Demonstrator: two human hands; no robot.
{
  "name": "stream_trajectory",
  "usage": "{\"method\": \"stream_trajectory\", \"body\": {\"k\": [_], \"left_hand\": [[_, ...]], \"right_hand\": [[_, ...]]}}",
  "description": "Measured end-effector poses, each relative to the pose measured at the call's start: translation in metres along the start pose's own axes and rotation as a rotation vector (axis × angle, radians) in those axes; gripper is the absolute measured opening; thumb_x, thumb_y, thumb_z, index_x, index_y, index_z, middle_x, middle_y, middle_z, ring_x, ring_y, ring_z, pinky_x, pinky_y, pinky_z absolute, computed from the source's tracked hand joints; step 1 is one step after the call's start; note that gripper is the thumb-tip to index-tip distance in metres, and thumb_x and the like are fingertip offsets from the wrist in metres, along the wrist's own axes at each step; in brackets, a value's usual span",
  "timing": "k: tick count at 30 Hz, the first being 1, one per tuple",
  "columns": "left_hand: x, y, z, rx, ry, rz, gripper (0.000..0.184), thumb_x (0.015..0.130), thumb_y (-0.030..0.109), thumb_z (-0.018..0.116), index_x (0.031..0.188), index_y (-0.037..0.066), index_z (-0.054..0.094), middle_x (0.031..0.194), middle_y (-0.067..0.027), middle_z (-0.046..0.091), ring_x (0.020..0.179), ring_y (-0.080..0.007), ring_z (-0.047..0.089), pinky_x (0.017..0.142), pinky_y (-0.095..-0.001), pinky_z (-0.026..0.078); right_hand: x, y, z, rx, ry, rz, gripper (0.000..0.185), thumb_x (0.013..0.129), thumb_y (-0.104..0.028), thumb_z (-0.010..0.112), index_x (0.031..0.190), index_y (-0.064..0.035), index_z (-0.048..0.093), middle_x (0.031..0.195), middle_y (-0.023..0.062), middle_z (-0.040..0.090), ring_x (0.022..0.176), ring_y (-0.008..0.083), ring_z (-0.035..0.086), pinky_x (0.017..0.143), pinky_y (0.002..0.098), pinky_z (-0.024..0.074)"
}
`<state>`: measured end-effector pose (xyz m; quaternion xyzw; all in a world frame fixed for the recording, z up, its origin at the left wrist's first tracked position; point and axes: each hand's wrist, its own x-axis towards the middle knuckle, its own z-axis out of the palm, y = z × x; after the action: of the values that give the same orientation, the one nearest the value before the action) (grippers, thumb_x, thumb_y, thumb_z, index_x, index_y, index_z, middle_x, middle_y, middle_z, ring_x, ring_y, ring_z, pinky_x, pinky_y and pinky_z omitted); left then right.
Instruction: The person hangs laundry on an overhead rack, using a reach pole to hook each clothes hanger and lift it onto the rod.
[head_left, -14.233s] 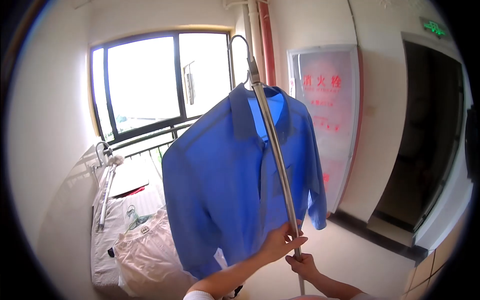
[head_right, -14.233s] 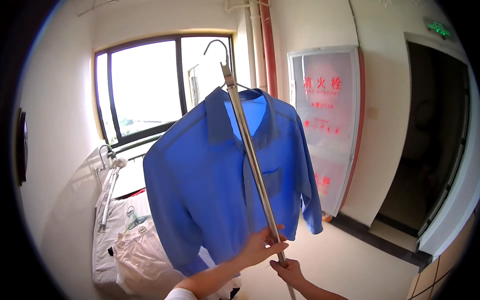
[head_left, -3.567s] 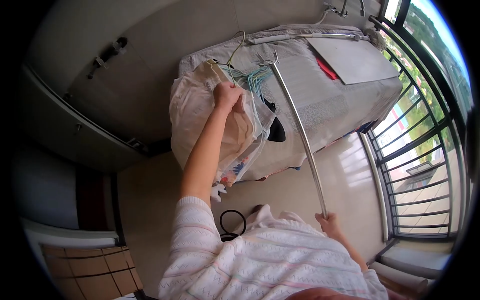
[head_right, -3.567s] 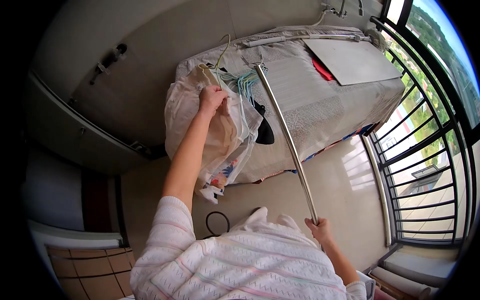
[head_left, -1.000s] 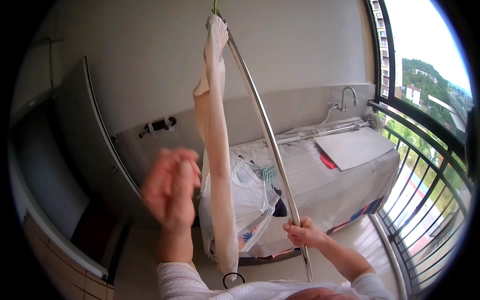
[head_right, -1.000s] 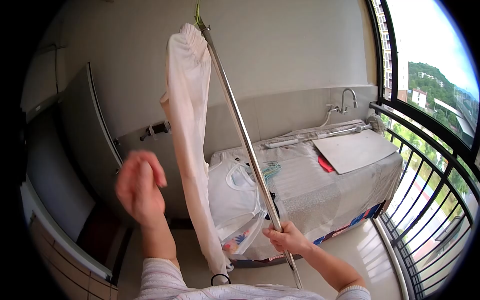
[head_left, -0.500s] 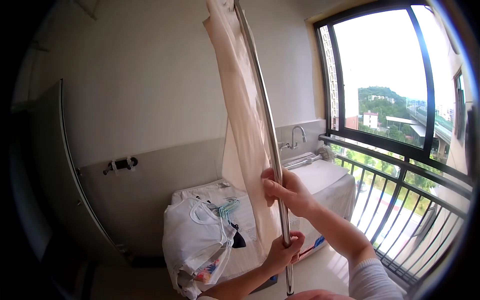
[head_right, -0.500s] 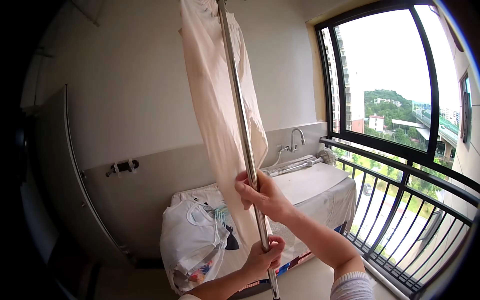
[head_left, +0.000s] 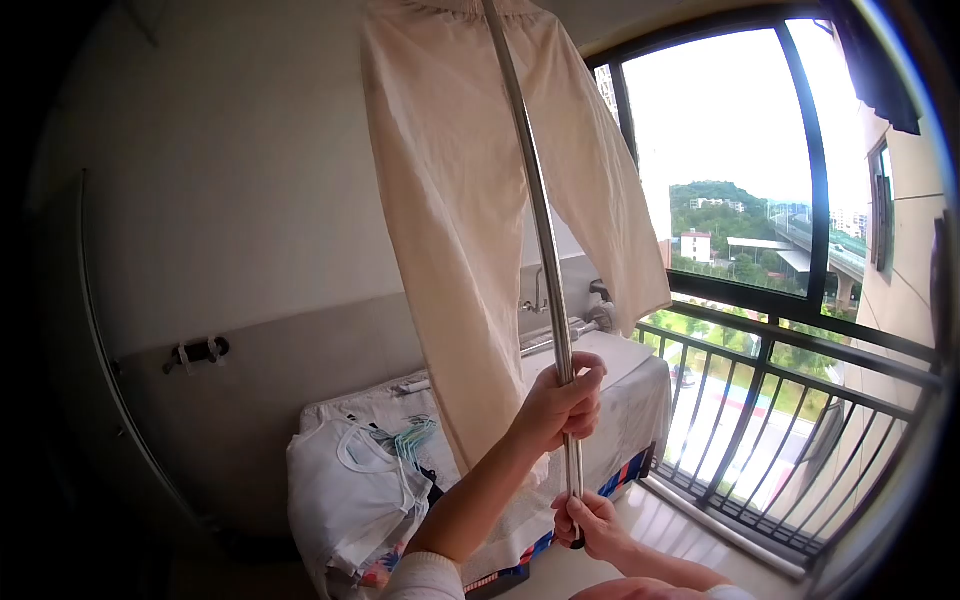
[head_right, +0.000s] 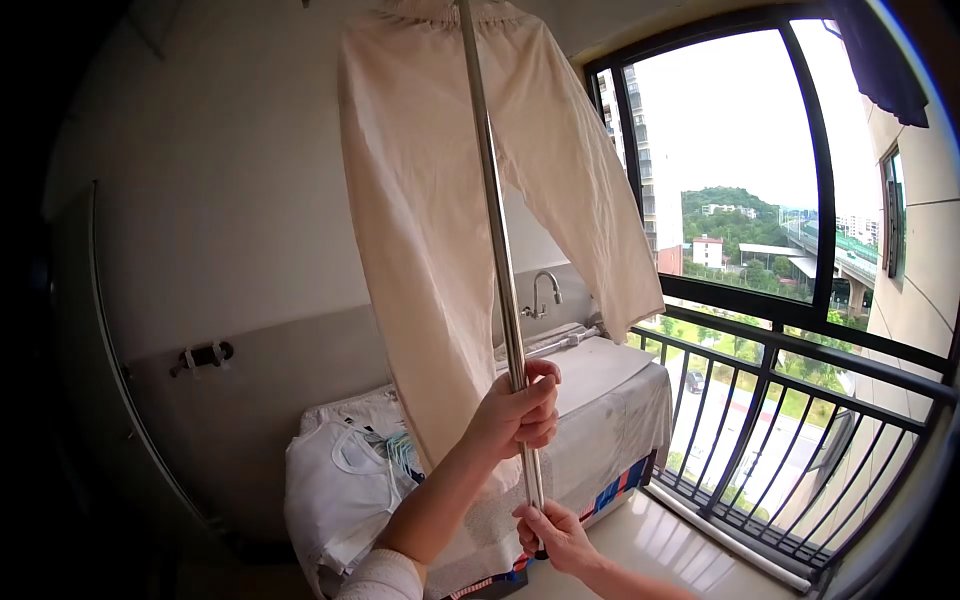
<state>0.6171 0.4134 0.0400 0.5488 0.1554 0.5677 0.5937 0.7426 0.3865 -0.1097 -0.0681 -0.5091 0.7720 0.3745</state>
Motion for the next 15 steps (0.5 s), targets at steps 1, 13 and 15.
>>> {"method": "stream_trajectory", "body": {"k": [1, 13, 15], "left_hand": [[0.009, 0.002, -0.002, -0.007, -0.023, 0.014, 0.009, 0.086, 0.020, 0.054, 0.088, 0.013, 0.049, 0.046, 0.0065, 0.024, 0.034, -0.0051, 0.023, 0.033, -0.0228, 0.019], [0.034, 0.026, -0.060, 0.958, -0.184, 0.239, 0.066, 0.081, 0.027, 0.061, 0.133, 0.009, 0.026, 0.101, -0.0107, 0.053, 0.085, -0.0151, 0.056, 0.065, -0.0247, 0.049], [0.007, 0.021, -0.092, 1.013, -0.199, 0.125, 0.059, 0.080, 0.026, 0.063, 0.128, 0.006, 0.036, 0.100, -0.0092, 0.054, 0.085, -0.0128, 0.055, 0.066, -0.0239, 0.048]], "right_hand": [[0.001, 0.000, 0.000, -0.023, 0.059, -0.031, 0.021, 0.091, -0.023, 0.045, 0.090, -0.0024, 0.051, 0.059, 0.0010, 0.041, 0.048, 0.0087, 0.038, 0.044, 0.0221, 0.0332], [0.138, -0.130, -0.012, -0.326, 0.265, -0.560, 0.034, 0.091, -0.034, 0.042, 0.068, -0.0103, 0.044, 0.045, -0.0059, 0.030, 0.034, 0.0037, 0.025, 0.031, 0.0193, 0.0159], [0.165, -0.169, -0.002, -0.296, 0.227, -0.577, 0.033, 0.092, -0.032, 0.039, 0.068, -0.0110, 0.045, 0.045, -0.0049, 0.031, 0.031, 0.0037, 0.026, 0.028, 0.0190, 0.0173]]}}
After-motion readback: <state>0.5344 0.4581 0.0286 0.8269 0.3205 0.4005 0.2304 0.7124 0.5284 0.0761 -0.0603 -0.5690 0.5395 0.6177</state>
